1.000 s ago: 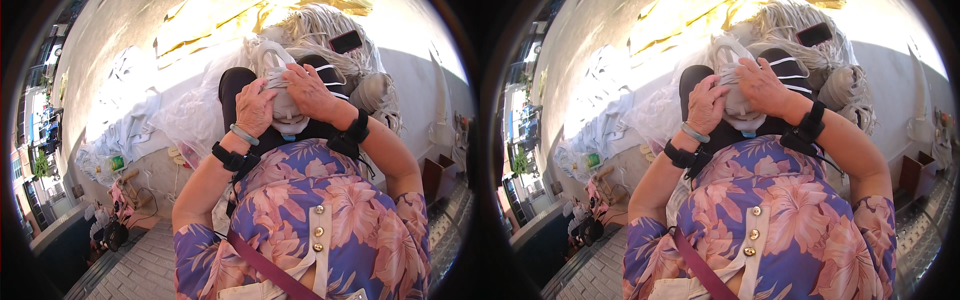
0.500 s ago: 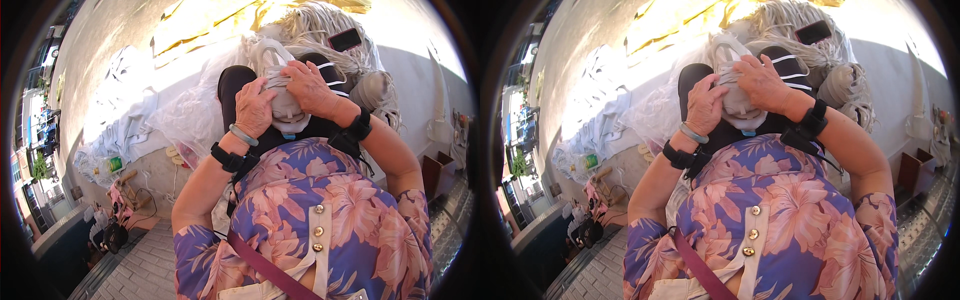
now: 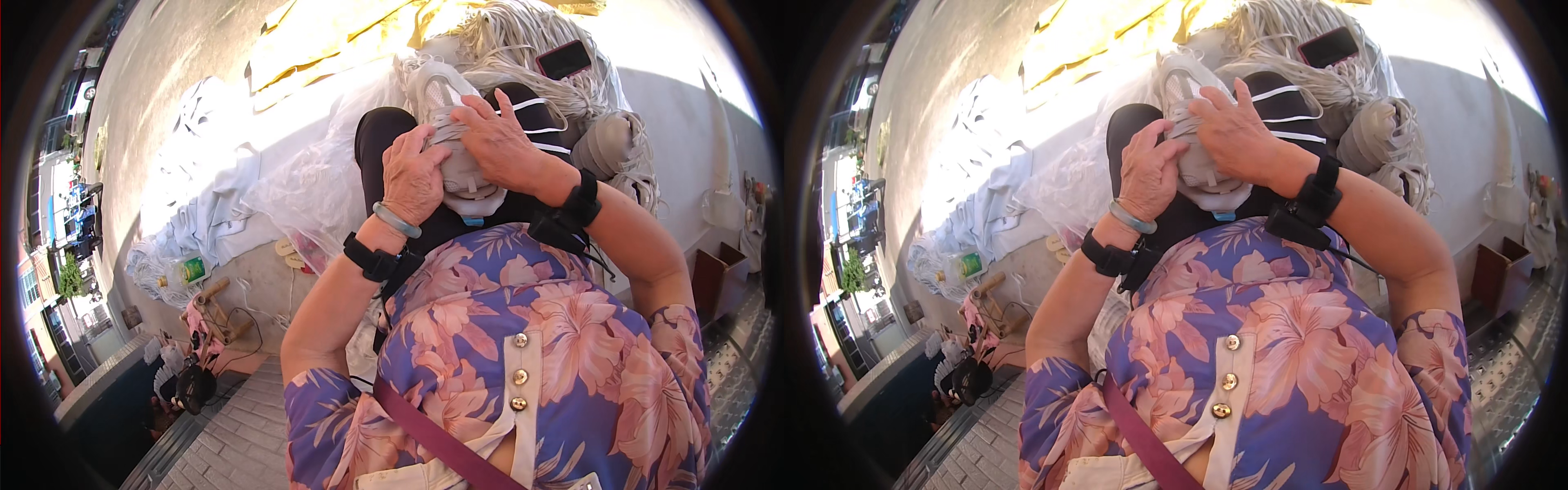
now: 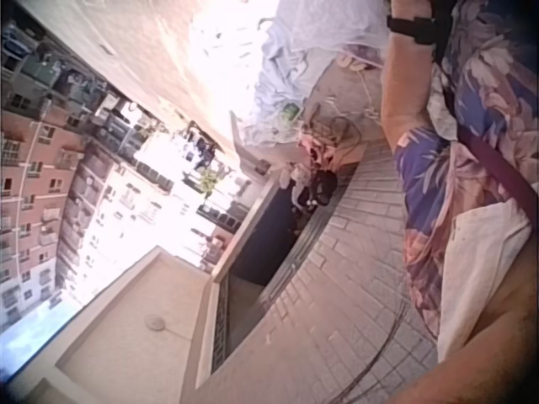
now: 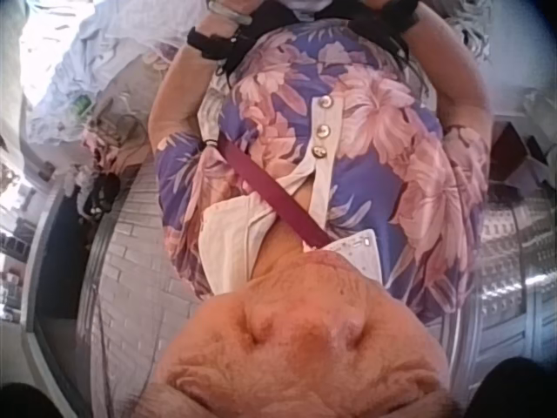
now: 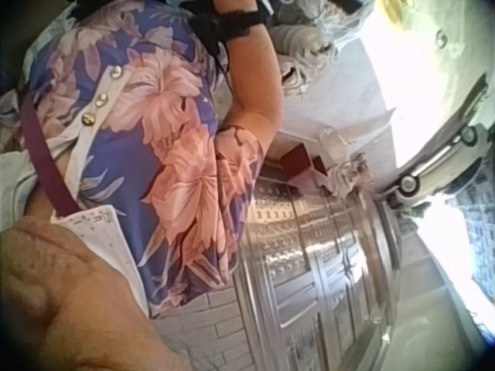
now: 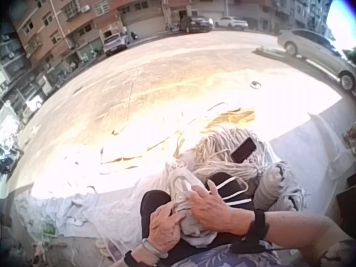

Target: Threading and tying laces onto multiple pairs of white athletic shoes.

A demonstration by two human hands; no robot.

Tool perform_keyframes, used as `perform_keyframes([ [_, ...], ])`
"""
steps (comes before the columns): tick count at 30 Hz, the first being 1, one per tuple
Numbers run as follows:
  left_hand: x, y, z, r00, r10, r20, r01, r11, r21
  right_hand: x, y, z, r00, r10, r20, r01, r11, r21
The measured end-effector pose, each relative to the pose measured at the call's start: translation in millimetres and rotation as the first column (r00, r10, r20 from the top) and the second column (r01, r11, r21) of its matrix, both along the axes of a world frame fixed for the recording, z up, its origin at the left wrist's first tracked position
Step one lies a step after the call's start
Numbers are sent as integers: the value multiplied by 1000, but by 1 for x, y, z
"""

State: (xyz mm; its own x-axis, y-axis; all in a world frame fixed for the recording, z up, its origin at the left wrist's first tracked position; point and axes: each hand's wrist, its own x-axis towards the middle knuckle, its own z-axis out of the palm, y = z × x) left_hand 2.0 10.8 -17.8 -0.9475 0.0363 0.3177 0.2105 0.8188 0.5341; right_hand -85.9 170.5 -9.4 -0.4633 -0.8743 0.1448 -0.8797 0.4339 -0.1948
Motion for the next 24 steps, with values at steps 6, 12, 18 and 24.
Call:
perform_keyframes([
  [6,1,0,0,1000,3,22,-3,1000,24,-9,1,-2,995,95,39,-93,994,-64],
  [12,1,-1,0,1000,-11,3,11,1000,22,-20,5,-5,959,114,258,-93,991,-93],
  [18,-6,5,-2,999,43,17,-43,998,40,-13,0,-6,994,64,86,-52,989,-138],
  [24,-9,10,-3,993,86,85,-97,984,146,-4,7,1,999,-1,-43,-3,995,-96],
])
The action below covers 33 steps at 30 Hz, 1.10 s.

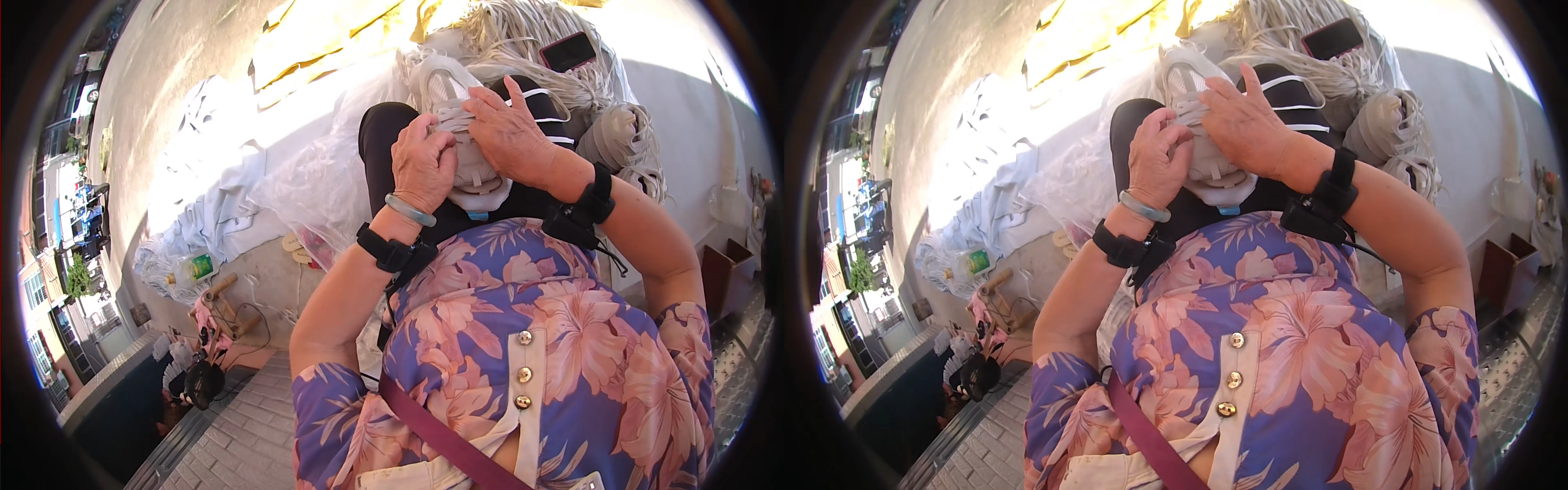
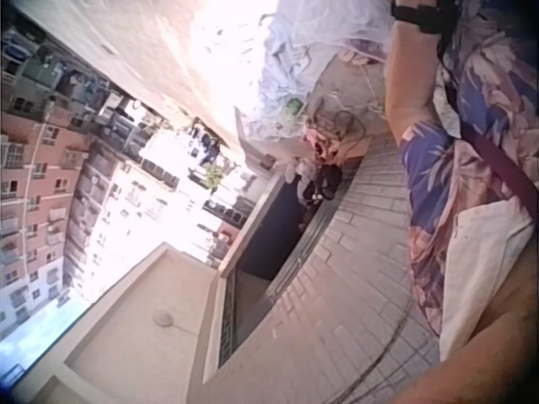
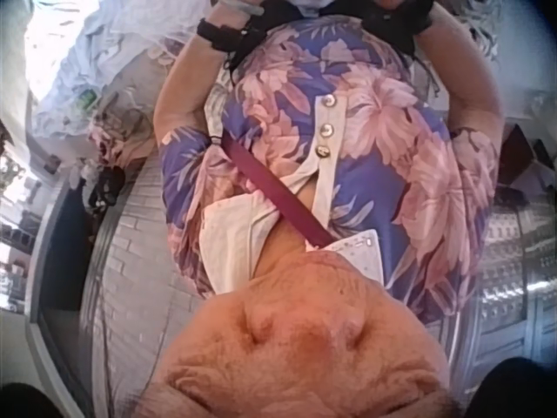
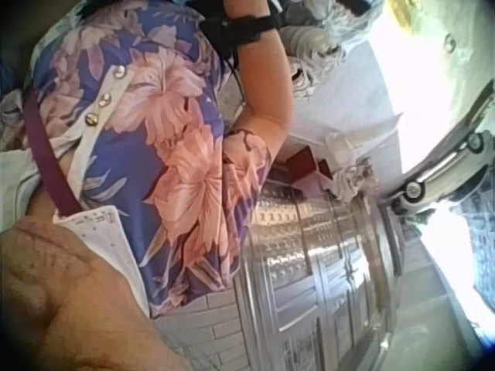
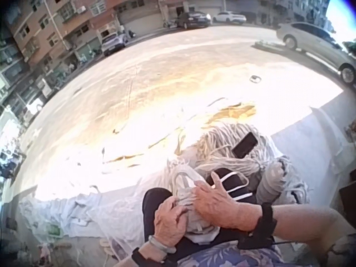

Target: Threading and tying laces onto multiple pairs of white athletic shoes.

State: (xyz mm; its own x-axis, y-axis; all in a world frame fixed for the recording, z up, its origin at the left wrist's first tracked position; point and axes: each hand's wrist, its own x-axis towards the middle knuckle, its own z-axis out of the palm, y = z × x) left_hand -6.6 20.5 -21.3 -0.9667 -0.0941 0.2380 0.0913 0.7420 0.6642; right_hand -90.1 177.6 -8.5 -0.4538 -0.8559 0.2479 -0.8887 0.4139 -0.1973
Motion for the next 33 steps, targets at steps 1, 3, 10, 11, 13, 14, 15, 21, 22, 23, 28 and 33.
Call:
perform_keyframes([
  [1,0,1,-1,1000,0,-29,0,1000,-31,0,0,-3,1000,-2,-1,2,1000,-4],
  [3,0,3,-2,998,-4,-58,0,998,-66,3,-1,-12,996,-59,66,63,996,-62],
  [10,7,5,-4,999,17,-46,-19,999,-49,9,-12,-28,900,-204,384,273,952,-135],
  [11,9,5,-3,998,3,-59,-10,994,-113,9,-8,-28,899,-176,402,254,956,-149],
  [13,11,5,1,999,-3,-50,-3,992,-125,8,-3,-26,896,-146,419,235,957,-168],
  [14,12,5,2,999,-8,-40,3,991,-132,6,-1,-25,901,-139,412,222,962,-160],
  [15,11,4,2,999,-9,-41,3,991,-135,5,0,-24,905,-132,404,208,967,-149],
  [21,2,-3,-1,998,-54,41,55,998,-23,2,-6,-31,871,-128,474,226,962,-155],
  [22,1,-4,-1,996,-74,46,75,997,-22,2,-7,-32,871,-129,473,228,960,-159],
  [23,0,-5,-2,994,-95,51,96,995,-22,1,-8,-33,865,-120,488,217,965,-148],
  [28,2,-1,-1,993,-117,20,119,986,-115,-5,-6,-32,834,-104,542,185,978,-97],
  [33,1,-3,0,993,-117,-13,114,984,-139,-5,-8,-29,842,-112,528,179,981,-78],
])
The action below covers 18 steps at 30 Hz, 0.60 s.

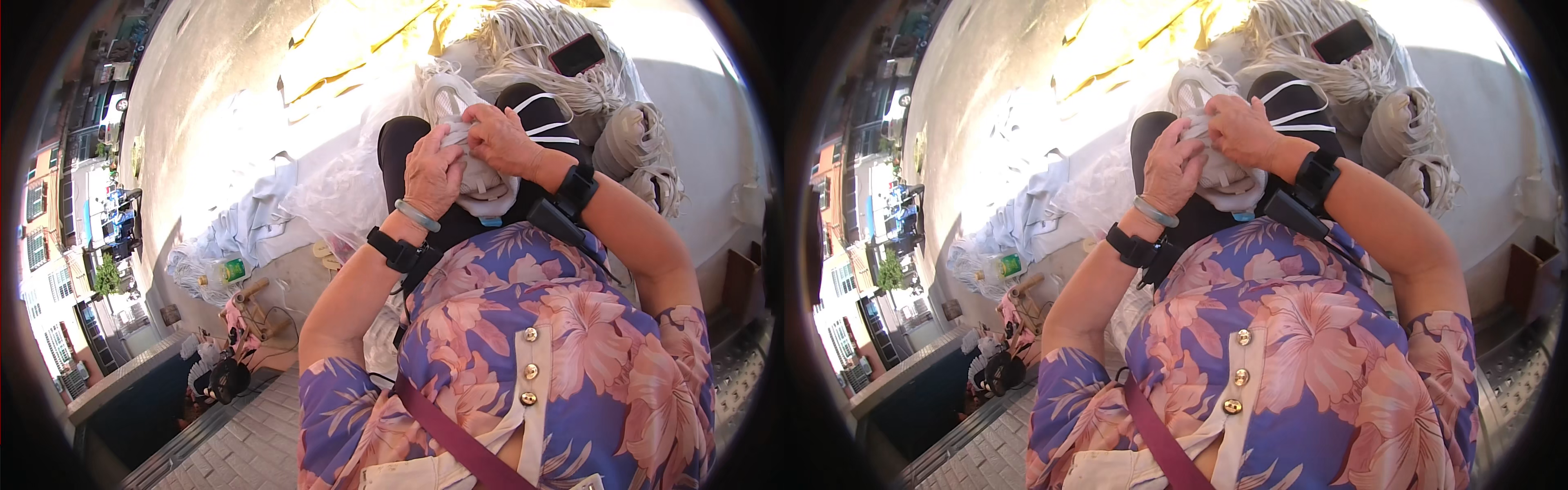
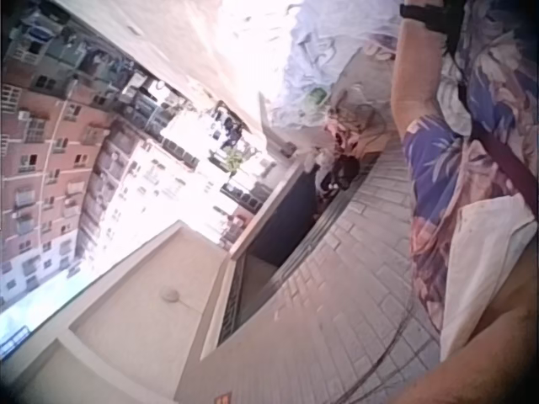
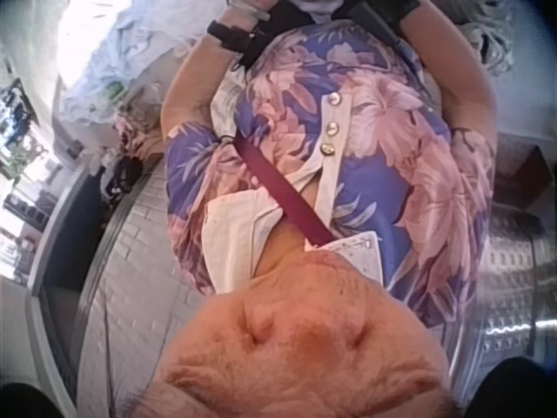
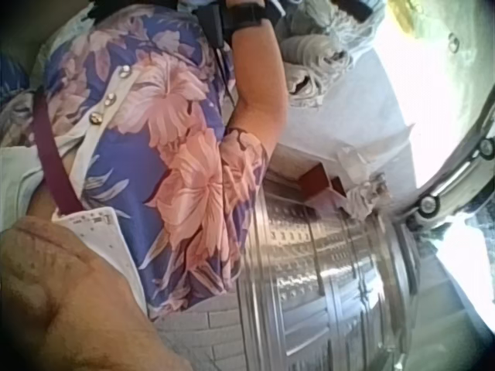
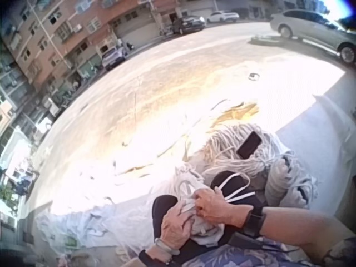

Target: Threading and tying laces onto multiple pairs of white athletic shoes.

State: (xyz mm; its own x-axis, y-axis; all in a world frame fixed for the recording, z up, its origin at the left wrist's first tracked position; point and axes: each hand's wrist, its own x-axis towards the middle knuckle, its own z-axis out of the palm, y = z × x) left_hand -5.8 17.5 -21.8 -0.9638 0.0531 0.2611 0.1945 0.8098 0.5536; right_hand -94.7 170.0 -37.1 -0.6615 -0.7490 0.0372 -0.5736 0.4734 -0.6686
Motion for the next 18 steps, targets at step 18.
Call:
perform_keyframes([
  [18,-11,12,-9,999,44,-10,-45,988,-147,-2,2,25,994,97,56,-104,984,143],
])
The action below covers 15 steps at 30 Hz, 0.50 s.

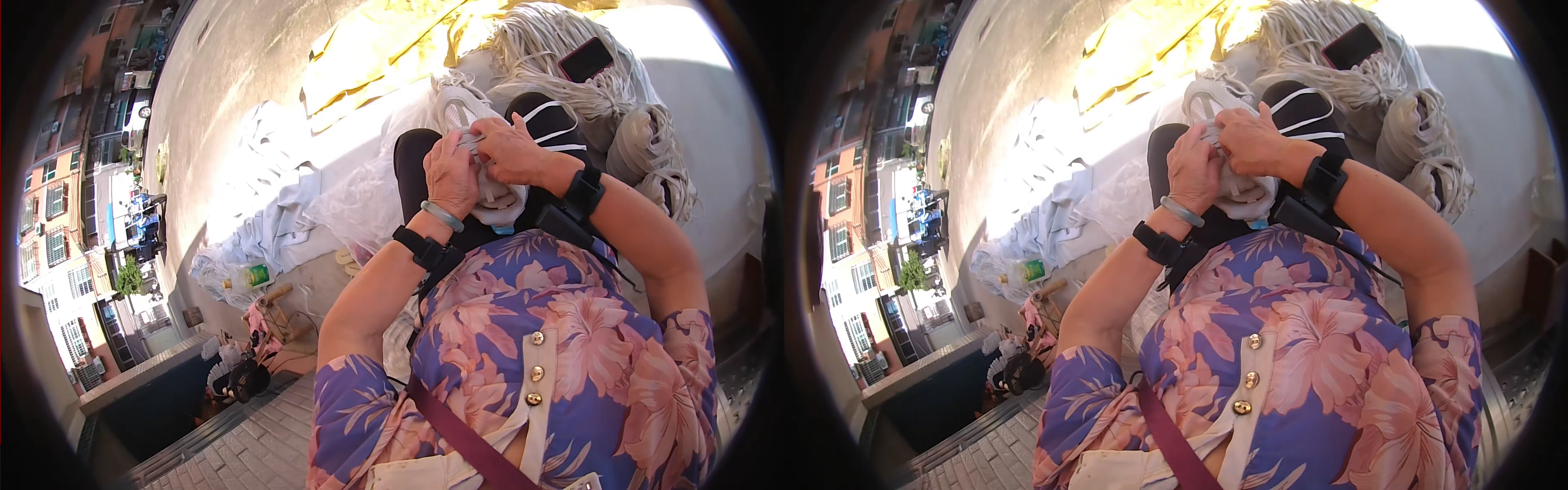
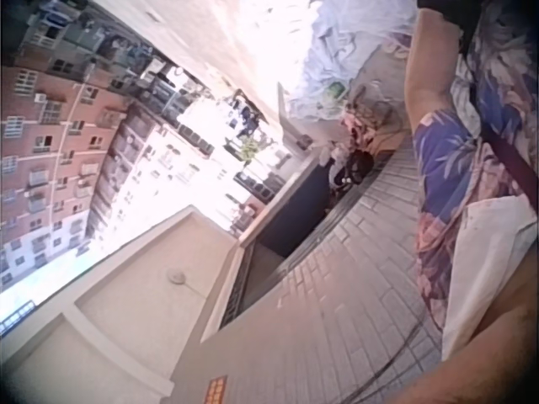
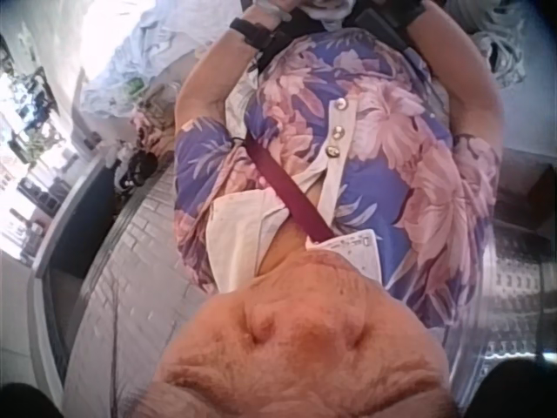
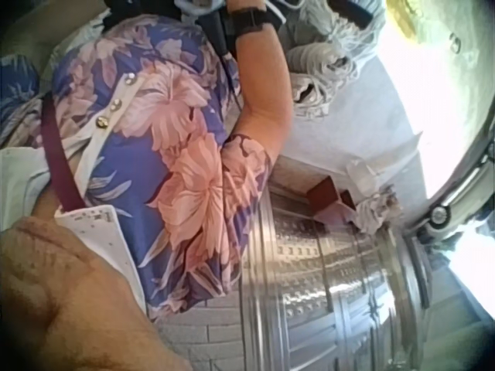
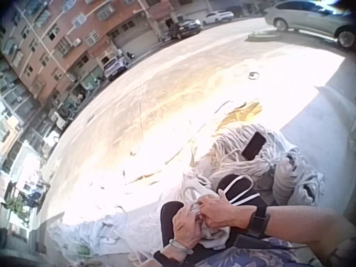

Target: Threading and tying laces onto multiple pairs of white athletic shoes.

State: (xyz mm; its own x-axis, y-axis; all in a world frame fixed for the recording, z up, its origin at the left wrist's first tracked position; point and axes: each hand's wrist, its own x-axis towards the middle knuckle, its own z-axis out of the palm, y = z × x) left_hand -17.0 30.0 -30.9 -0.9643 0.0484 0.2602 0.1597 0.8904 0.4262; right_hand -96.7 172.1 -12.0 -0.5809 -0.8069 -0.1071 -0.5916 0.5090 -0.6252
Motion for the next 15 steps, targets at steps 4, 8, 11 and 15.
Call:
perform_keyframes([
  [4,-3,0,2,1000,9,13,-8,1000,-23,-3,0,5,999,-11,36,11,1000,5],
  [8,1,-7,25,1000,5,27,-3,998,-61,-3,10,2,987,-114,-115,98,985,-141],
  [11,23,-47,34,997,78,-11,-79,994,-76,-9,25,-6,897,-251,-363,123,932,-340],
  [15,66,-134,24,922,386,32,-369,900,-232,-32,47,-13,785,-457,-418,245,849,-468],
])
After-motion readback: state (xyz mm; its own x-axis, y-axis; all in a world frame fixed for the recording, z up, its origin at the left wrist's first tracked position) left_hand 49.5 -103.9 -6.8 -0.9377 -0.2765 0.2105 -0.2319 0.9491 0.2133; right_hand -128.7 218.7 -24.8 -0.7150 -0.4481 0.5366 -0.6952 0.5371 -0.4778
